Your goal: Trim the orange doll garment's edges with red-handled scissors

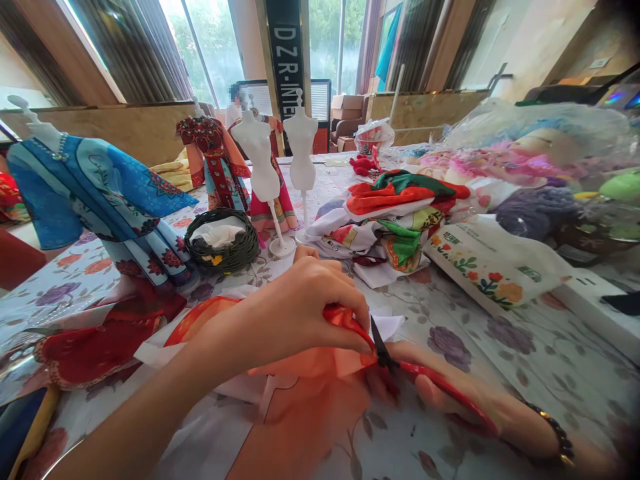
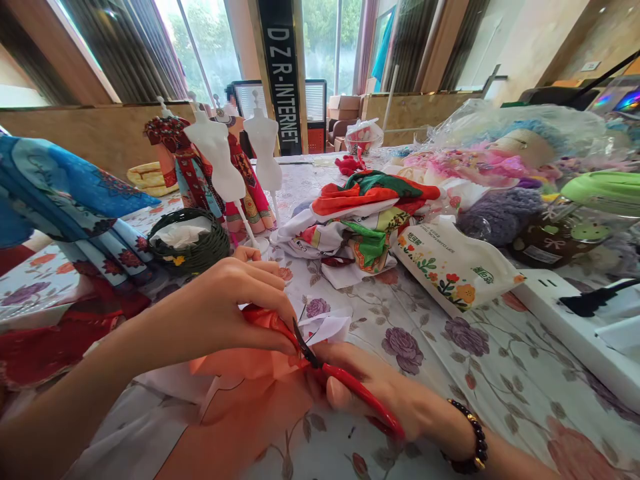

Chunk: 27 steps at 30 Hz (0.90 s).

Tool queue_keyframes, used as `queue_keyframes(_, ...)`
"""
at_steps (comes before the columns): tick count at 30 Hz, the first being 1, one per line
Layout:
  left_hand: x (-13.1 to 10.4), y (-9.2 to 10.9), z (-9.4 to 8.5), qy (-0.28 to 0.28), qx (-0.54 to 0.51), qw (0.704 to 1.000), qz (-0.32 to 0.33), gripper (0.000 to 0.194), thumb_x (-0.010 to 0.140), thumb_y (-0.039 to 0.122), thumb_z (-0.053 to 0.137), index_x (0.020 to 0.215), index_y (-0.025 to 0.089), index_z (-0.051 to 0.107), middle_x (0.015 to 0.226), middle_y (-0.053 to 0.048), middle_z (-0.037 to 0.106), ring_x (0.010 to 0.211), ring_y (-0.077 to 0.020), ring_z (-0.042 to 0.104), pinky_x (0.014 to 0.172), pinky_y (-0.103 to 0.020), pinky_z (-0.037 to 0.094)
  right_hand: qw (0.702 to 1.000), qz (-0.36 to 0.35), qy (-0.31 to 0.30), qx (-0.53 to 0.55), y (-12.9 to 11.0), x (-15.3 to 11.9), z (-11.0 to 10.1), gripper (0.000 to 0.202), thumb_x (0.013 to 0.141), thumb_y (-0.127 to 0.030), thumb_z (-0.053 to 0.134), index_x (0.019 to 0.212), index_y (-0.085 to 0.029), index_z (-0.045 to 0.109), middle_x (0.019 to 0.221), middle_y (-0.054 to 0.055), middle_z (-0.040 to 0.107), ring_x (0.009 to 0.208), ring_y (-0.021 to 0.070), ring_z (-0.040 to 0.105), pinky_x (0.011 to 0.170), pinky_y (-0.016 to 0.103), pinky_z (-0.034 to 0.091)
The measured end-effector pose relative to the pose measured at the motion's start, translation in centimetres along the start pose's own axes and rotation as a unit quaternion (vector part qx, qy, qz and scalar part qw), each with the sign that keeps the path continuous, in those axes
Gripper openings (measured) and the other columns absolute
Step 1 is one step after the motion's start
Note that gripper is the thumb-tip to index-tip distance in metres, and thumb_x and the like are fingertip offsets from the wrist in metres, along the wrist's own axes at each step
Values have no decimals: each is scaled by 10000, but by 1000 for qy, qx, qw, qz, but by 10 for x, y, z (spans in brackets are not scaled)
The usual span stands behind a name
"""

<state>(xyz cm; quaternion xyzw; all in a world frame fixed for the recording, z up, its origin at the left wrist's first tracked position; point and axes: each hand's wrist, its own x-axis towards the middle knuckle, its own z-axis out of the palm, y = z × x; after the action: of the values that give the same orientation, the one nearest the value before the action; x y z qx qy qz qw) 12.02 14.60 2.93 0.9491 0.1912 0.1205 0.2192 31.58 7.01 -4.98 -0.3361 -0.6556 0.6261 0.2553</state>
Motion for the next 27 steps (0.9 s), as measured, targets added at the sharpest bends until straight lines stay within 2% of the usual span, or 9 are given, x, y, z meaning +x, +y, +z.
queue_keyframes(9,-1,-1,2,-2,-9,1000,-15,145,769,329,716,745,186,709,635,62,574,701,-86,497,726,-238,310,1000,-9,-2,-10,9,-1,-2,180,783,-401,450,718,-241,399,719,-4,440,632,187,386,611,302,325)
queue_keyframes(14,1,-1,3,1,-2,1000,-27,158,758,334,726,727,182,697,642,65,574,688,-80,508,733,-248,297,1000,-8,0,-5,13,-2,-3,292,827,-502,451,728,-229,423,718,-1,444,630,181,380,597,295,312)
queue_keyframes(18,3,0,4,10,-8,999,-32,154,752,343,730,734,194,694,649,73,579,686,-80,507,738,-252,290,1000,-21,-5,9,14,0,-3,301,822,-508,487,732,-224,442,699,-17,440,595,160,345,570,285,296)
queue_keyframes(23,2,2,4,28,-10,998,-63,188,711,377,758,725,207,678,623,82,520,662,-81,478,749,-261,277,998,-39,-13,42,22,-2,-2,394,865,-607,427,735,-235,437,683,-33,408,579,152,317,561,286,283)
queue_keyframes(27,2,1,5,36,-11,996,-77,238,698,424,754,733,206,667,649,78,546,678,-90,485,761,-269,278,997,-62,4,42,33,-6,-2,416,875,-661,373,912,-266,499,710,-30,437,618,167,373,595,291,320)
